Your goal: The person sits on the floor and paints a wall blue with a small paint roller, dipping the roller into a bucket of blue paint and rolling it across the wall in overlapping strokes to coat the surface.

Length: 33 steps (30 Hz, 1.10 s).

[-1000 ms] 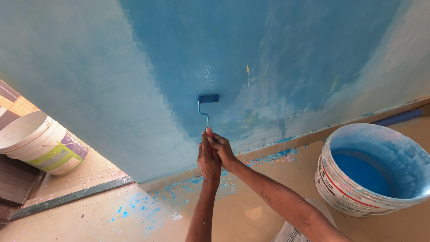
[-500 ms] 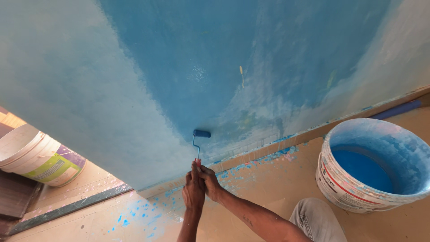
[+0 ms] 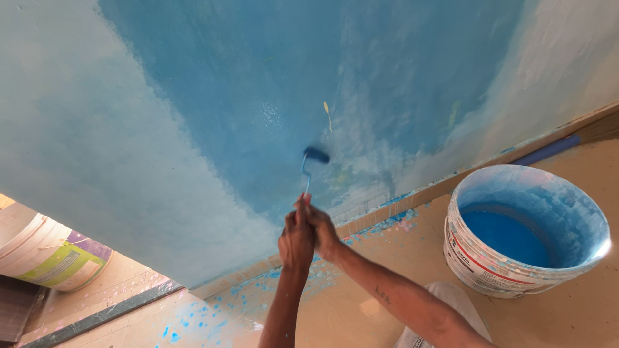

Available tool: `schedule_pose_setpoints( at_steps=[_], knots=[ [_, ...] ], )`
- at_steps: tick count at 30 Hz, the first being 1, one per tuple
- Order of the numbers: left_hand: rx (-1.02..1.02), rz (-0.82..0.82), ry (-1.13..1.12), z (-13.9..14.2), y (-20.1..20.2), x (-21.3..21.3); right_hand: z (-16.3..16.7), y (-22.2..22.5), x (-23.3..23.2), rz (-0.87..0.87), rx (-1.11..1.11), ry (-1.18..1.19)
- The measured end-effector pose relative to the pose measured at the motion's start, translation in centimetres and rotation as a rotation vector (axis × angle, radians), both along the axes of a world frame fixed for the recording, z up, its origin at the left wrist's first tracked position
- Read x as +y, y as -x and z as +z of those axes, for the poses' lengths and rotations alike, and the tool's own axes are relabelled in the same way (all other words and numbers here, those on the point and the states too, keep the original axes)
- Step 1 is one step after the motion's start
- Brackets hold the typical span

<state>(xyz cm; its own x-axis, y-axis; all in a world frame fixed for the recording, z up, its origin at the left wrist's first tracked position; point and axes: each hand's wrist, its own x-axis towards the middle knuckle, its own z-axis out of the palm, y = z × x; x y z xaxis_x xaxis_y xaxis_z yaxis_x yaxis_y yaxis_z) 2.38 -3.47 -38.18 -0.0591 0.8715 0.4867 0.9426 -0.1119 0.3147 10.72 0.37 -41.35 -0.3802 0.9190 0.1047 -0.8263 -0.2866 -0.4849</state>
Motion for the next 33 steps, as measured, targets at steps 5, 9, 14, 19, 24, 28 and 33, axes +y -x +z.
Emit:
schedule_pose_setpoints(
  at_steps=[5,9,14,19,24,28,33],
  knots=[
    [-0.042,0.109,0.061,-5.7,4.3,-4.2,-4.3,4.6,-4.3,0.083,-0.081,0.088],
    [-0.025,0.141,0.072,-8.6,6.7,-5.8,-4.9,6.2,-6.0,0.148,-0.107,0.185],
    [-0.027,0.094,0.070,-7.6,4.5,-3.7,-3.8,3.9,-4.5,0.093,-0.020,0.059],
    [0.001,0.038,-0.044,-5.7,0.1,-0.8,-1.9,-0.5,-1.9,0.040,-0.086,0.054],
    [-0.039,0.069,0.004,-7.5,0.5,-2.0,-3.4,-0.1,-2.5,0.049,-0.122,0.052],
    [-0.112,0.120,0.094,-10.1,3.3,-4.4,-5.7,2.6,-4.5,0.105,-0.161,0.095],
    [-0.094,0.128,0.116,-10.5,3.4,-4.5,-6.3,2.7,-4.8,0.124,-0.133,0.157]
  ],
)
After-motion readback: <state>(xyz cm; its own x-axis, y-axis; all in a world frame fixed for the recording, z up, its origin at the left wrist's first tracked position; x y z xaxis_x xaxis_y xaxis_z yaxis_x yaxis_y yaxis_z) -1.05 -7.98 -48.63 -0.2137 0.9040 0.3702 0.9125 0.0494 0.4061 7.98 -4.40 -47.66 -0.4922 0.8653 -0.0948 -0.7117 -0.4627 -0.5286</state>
